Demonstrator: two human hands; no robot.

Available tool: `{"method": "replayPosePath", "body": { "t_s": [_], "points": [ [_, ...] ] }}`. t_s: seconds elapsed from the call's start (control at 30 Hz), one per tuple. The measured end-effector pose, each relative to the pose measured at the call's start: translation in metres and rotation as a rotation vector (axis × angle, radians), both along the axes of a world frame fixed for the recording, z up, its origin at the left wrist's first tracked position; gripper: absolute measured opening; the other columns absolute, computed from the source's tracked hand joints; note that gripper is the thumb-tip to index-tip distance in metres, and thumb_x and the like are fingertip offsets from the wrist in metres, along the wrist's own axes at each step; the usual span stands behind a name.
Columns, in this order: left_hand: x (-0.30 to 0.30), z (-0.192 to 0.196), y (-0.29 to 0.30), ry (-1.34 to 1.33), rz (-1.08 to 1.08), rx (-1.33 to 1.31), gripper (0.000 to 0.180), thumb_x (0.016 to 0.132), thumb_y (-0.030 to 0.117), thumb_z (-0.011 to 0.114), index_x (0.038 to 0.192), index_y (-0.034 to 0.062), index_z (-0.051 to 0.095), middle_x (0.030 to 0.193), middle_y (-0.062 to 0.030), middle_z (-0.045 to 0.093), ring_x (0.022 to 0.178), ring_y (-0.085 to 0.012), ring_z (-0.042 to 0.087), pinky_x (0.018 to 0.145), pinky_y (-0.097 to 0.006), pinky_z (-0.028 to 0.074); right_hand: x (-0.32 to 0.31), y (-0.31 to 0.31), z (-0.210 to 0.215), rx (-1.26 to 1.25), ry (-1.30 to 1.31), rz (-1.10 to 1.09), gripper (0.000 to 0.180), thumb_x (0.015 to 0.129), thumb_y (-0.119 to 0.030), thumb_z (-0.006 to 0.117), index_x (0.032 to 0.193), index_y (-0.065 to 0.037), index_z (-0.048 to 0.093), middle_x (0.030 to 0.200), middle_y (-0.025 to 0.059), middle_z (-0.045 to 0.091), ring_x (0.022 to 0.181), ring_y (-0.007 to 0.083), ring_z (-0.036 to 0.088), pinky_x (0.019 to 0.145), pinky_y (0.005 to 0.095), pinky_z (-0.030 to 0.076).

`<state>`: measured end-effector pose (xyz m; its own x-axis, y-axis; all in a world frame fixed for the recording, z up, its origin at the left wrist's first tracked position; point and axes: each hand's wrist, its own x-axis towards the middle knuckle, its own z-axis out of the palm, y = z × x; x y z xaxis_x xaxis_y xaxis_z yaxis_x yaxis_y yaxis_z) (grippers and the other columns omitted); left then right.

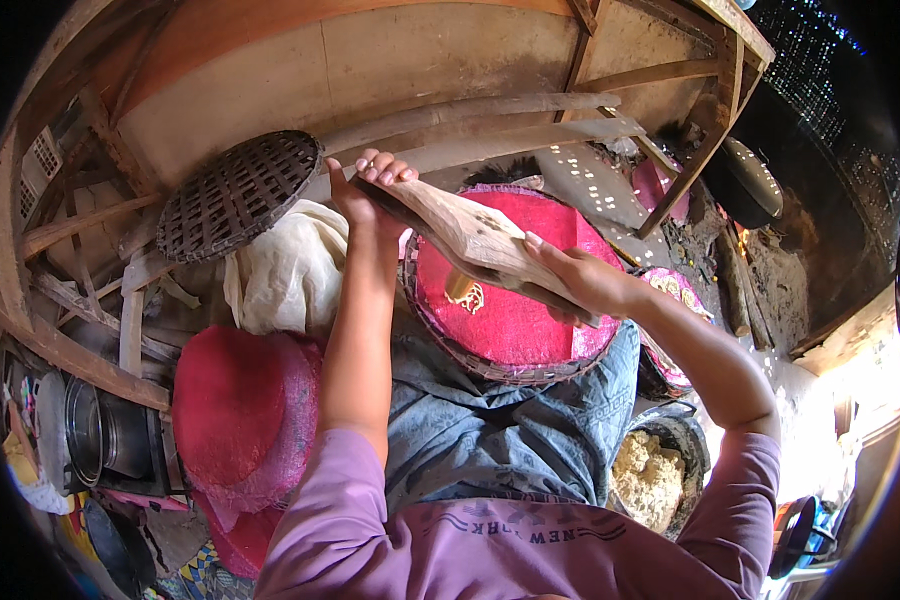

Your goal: The person sits on the floor and uses a wooden tool to extrude dough into spiral shapes onto a pink mat. They repeatedly scoop dough from a bowl, press it through the tool, and arrange the formed spirals on the mat.

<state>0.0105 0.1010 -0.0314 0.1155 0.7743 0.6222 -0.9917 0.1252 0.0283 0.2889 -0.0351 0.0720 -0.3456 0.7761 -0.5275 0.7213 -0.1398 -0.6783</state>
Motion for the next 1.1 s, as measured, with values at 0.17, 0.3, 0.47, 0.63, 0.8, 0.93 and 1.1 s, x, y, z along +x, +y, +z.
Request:
{"method": "replayPosePath", "body": {
  "t_s": [0.17, 0.3, 0.47, 0.63, 0.8, 0.93, 1.1],
  "points": [
    [0.027, 0.012, -0.015, -0.104, -0.101, -0.255, 0.059, 0.090, 0.070, 0.035, 0.065, 0.0180, 0.047, 0.055, 0.0050, 0.041, 0.054, -0.0151, 0.042, 0.066, -0.036, 0.037, 0.006, -0.009, 0.026, 0.088, -0.101, -0.064, 0.073, 0.099, -0.064, 0.025, 0.096, -0.005, 0.067, 0.055, 0.0016, 0.052, 0.045, 0.0106, 0.049, 0.044, 0.0285, 0.040],
    [0.015, 0.032, -0.012, -0.044, -0.078, -0.165, 0.058, 0.089, 0.070, 0.037, 0.063, 0.0194, 0.044, 0.054, 0.0055, 0.037, 0.053, -0.0140, 0.039, 0.066, -0.034, 0.037, 0.000, -0.004, 0.018, 0.186, -0.077, -0.054, 0.070, 0.100, -0.061, 0.028, 0.093, -0.004, 0.067, 0.053, 0.0004, 0.051, 0.044, 0.0100, 0.049, 0.043, 0.0281, 0.040],
    [0.011, 0.014, -0.023, 0.059, 0.000, -0.246, 0.059, 0.087, 0.073, 0.039, 0.062, 0.0197, 0.042, 0.053, 0.0057, 0.036, 0.052, -0.0138, 0.038, 0.064, -0.033, 0.036, 0.006, -0.015, -0.006, 0.122, -0.020, -0.081, 0.082, 0.095, -0.069, 0.029, 0.075, 0.001, 0.067, 0.052, 0.0076, 0.053, 0.047, 0.0162, 0.055, 0.047, 0.0318, 0.045],
    [0.037, -0.026, -0.009, -0.039, -0.121, 0.002, 0.036, 0.086, 0.048, 0.061, 0.067, 0.0193, 0.049, 0.059, 0.0071, 0.044, 0.058, -0.0110, 0.044, 0.070, -0.030, 0.040, 0.030, -0.009, -0.014, 0.143, -0.102, -0.008, 0.090, 0.089, -0.077, 0.030, 0.094, 0.003, 0.069, 0.065, 0.0131, 0.060, 0.058, 0.0175, 0.061, 0.055, 0.0307, 0.050],
    [0.030, -0.039, 0.003, -0.202, -0.276, -0.013, 0.053, 0.091, 0.063, 0.043, 0.063, 0.0178, 0.048, 0.056, 0.0055, 0.043, 0.054, -0.0120, 0.043, 0.067, -0.030, 0.039, 0.029, 0.004, -0.052, -0.424, 0.720, -0.098, 0.103, 0.083, -0.085, 0.015, 0.130, 0.000, 0.050, 0.094, 0.0195, 0.065, 0.069, 0.0241, 0.064, 0.061, 0.0373, 0.054],
    [0.026, -0.048, 0.003, -0.222, -0.260, 0.078, 0.040, 0.091, 0.051, 0.055, 0.067, 0.0191, 0.051, 0.060, 0.0076, 0.047, 0.057, -0.0101, 0.045, 0.071, -0.029, 0.041, 0.010, 0.011, -0.107, -0.689, 1.199, -0.210, 0.083, 0.088, -0.079, 0.025, 0.126, -0.012, 0.055, 0.088, 0.0163, 0.065, 0.062, 0.0232, 0.059, 0.055, 0.0337, 0.048],
    [0.024, -0.060, 0.003, -0.326, -0.227, 0.066, 0.038, 0.090, 0.048, 0.057, 0.066, 0.0193, 0.050, 0.058, 0.0086, 0.046, 0.055, -0.0096, 0.046, 0.068, -0.028, 0.042, 0.004, 0.021, -0.140, -0.824, 1.305, -0.191, 0.073, 0.091, -0.073, 0.033, 0.127, -0.013, 0.055, 0.083, 0.0127, 0.064, 0.057, 0.0165, 0.054, 0.050, 0.0270, 0.044]
  ]
}}
